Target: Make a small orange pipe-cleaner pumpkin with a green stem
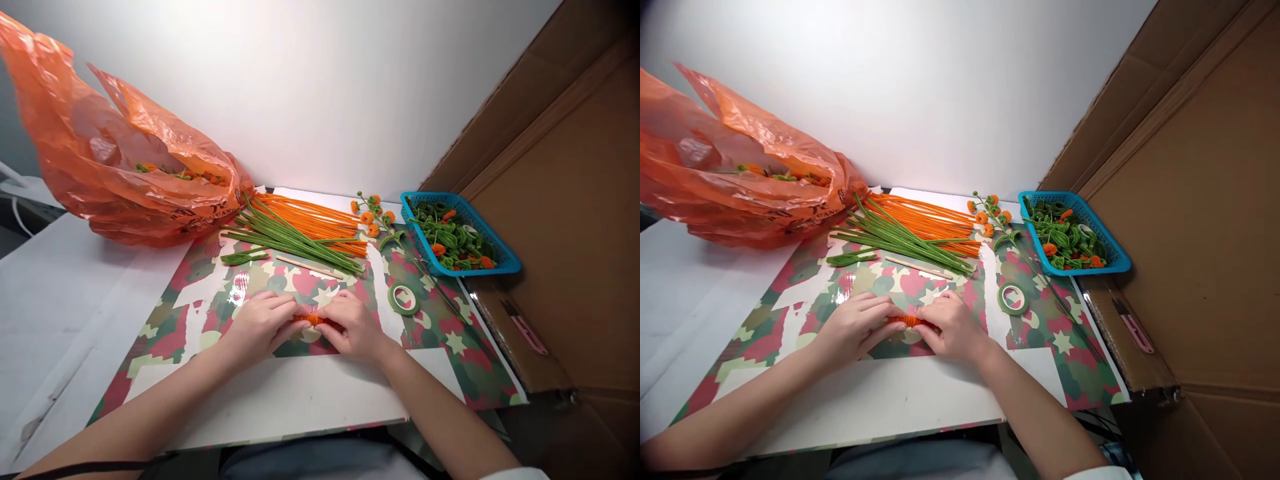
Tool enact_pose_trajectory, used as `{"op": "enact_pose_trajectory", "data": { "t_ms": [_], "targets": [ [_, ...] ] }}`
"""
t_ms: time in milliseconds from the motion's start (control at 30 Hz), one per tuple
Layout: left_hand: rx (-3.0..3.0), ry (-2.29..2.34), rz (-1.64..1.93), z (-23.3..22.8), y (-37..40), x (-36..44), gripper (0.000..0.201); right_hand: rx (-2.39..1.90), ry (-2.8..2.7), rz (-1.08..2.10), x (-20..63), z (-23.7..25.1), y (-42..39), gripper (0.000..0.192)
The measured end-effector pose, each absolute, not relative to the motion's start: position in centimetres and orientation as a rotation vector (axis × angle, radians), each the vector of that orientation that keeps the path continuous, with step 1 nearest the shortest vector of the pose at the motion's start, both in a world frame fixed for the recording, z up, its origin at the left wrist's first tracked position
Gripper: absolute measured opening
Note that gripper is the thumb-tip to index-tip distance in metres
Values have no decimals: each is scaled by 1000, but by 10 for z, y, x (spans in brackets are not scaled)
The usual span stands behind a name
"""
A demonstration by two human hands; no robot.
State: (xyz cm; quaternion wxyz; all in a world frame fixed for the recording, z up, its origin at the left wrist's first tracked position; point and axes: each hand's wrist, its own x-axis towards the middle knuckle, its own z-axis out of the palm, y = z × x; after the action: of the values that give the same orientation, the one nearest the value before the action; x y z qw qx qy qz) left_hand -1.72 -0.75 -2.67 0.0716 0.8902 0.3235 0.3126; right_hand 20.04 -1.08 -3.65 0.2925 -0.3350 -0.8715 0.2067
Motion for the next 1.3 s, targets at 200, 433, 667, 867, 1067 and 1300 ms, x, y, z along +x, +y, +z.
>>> {"op": "enact_pose_trajectory", "data": {
  "t_ms": [200,433,667,867,1067,1300],
  "targets": [
    [2654,1072,973,-24,-6,-16,23,-1036,-2259,649,199,-36,-7,15],
    [2657,1168,1258,-18,5,-27,12,-1255,-1894,918,214,-38,13,34],
    [2887,1354,856,-22,0,-15,33,-1180,-1924,829,200,-37,7,29],
    [2886,1287,572,-31,-6,-4,27,-1063,-2032,747,186,-39,0,29],
    [2842,1264,563,-31,-4,-6,32,-1043,-2050,721,189,-42,1,30],
    [2717,1355,680,-14,20,-49,29,-1198,-1833,728,210,-35,12,33]
  ]
}}
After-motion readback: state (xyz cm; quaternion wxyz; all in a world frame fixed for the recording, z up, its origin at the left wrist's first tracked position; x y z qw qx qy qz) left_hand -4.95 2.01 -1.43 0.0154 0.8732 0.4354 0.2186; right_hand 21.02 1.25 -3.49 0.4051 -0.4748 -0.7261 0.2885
